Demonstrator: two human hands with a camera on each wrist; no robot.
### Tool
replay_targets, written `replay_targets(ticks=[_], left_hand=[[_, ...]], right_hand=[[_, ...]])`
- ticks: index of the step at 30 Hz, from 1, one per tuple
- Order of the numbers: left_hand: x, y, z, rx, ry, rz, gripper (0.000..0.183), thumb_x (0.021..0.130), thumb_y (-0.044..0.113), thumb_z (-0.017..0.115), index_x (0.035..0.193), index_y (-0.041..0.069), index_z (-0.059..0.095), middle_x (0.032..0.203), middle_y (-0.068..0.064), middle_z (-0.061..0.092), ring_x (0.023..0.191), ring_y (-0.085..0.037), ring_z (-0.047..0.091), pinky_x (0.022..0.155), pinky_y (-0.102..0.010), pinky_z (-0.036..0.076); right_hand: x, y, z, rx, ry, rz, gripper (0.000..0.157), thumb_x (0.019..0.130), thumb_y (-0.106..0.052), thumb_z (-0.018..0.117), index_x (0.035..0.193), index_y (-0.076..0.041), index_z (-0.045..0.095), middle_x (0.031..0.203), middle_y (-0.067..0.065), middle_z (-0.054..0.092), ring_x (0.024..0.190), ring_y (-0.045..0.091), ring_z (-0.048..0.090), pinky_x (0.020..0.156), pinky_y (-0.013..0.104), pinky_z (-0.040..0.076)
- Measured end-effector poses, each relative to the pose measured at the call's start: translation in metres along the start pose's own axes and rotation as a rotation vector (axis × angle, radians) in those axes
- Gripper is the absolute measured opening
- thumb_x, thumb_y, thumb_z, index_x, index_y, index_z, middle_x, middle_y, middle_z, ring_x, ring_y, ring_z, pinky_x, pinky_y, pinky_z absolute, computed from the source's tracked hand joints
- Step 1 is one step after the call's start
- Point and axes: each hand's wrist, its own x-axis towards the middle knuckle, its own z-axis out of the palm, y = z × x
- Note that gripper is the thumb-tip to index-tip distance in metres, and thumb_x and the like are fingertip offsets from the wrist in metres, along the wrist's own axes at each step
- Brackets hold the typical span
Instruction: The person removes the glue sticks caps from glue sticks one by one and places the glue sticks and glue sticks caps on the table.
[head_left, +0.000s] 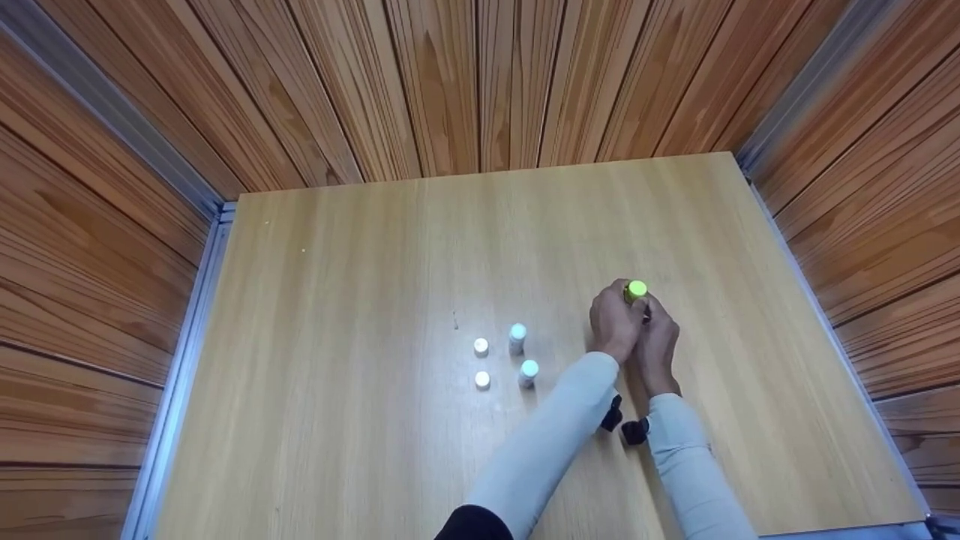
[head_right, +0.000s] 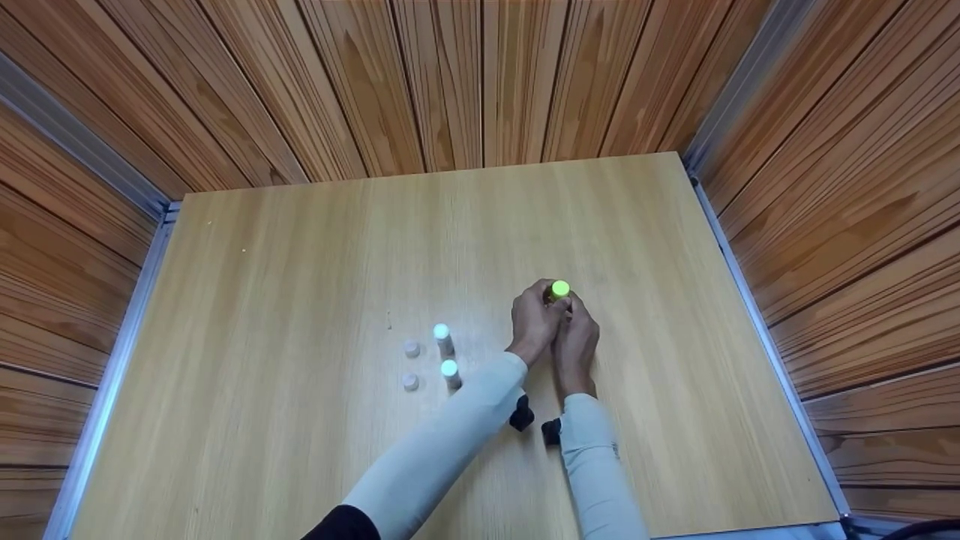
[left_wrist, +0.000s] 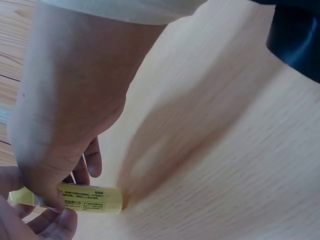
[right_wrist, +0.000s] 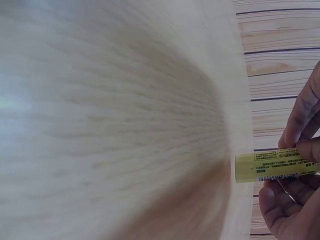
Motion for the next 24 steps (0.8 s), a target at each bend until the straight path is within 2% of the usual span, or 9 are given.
replay_targets(ticks=[4, 6, 10, 14, 17, 24], left_hand=[[-0.002, -0.001, 0.001, 0.011, -0.005, -0.030, 0.024, 0.086, 0.014, 0.072, 0.110, 0.013, 0.069, 0.102, 0.006, 0.069, 0.097, -0.006, 0.063, 0.084, -0.019, 0.048], [-0.004, -0.002, 0.001, 0.001, -0.006, -0.039, 0.024, 0.086, 0.014, 0.073, 0.110, 0.013, 0.069, 0.102, 0.005, 0.069, 0.097, -0.006, 0.063, 0.084, -0.019, 0.048], [-0.010, -0.005, 0.001, -0.028, -0.009, -0.035, 0.024, 0.086, 0.013, 0.073, 0.110, 0.013, 0.069, 0.103, 0.005, 0.069, 0.097, -0.005, 0.063, 0.084, -0.019, 0.048], [-0.015, -0.008, -0.001, -0.067, -0.012, 0.003, 0.022, 0.087, 0.013, 0.072, 0.108, 0.012, 0.068, 0.100, 0.005, 0.068, 0.095, -0.005, 0.062, 0.083, -0.019, 0.048], [-0.019, -0.010, -0.004, -0.081, -0.018, 0.028, 0.022, 0.087, 0.013, 0.071, 0.109, 0.011, 0.068, 0.101, 0.005, 0.067, 0.096, -0.006, 0.062, 0.084, -0.019, 0.047], [-0.032, -0.009, -0.010, -0.016, 0.000, 0.039, 0.025, 0.086, 0.015, 0.071, 0.111, 0.011, 0.068, 0.100, 0.003, 0.066, 0.097, -0.009, 0.062, 0.086, -0.021, 0.047]], right_hand=[[-0.004, 0.002, 0.001, -0.004, -0.024, 0.016, 0.022, 0.092, 0.006, 0.055, 0.112, 0.006, 0.063, 0.110, 0.020, 0.067, 0.099, 0.031, 0.064, 0.082, 0.038, 0.050], [-0.006, 0.002, 0.000, -0.008, -0.030, 0.016, 0.022, 0.092, 0.005, 0.055, 0.112, 0.005, 0.063, 0.110, 0.020, 0.067, 0.099, 0.031, 0.064, 0.081, 0.040, 0.050], [-0.011, 0.002, -0.002, -0.007, -0.027, 0.015, 0.020, 0.093, 0.004, 0.055, 0.111, 0.005, 0.064, 0.109, 0.019, 0.068, 0.099, 0.028, 0.064, 0.079, 0.029, 0.048], [-0.016, 0.003, -0.002, -0.019, -0.013, -0.010, 0.017, 0.094, 0.002, 0.055, 0.108, 0.005, 0.064, 0.106, 0.019, 0.068, 0.098, 0.027, 0.064, 0.076, 0.018, 0.043], [-0.019, 0.002, -0.003, -0.019, -0.004, -0.024, 0.015, 0.094, 0.002, 0.055, 0.106, 0.006, 0.063, 0.104, 0.020, 0.068, 0.097, 0.028, 0.064, 0.075, 0.015, 0.041], [-0.032, -0.002, -0.005, -0.019, 0.020, -0.027, 0.012, 0.093, 0.002, 0.057, 0.102, 0.006, 0.064, 0.101, 0.019, 0.069, 0.090, 0.025, 0.064, 0.072, 0.010, 0.037]])
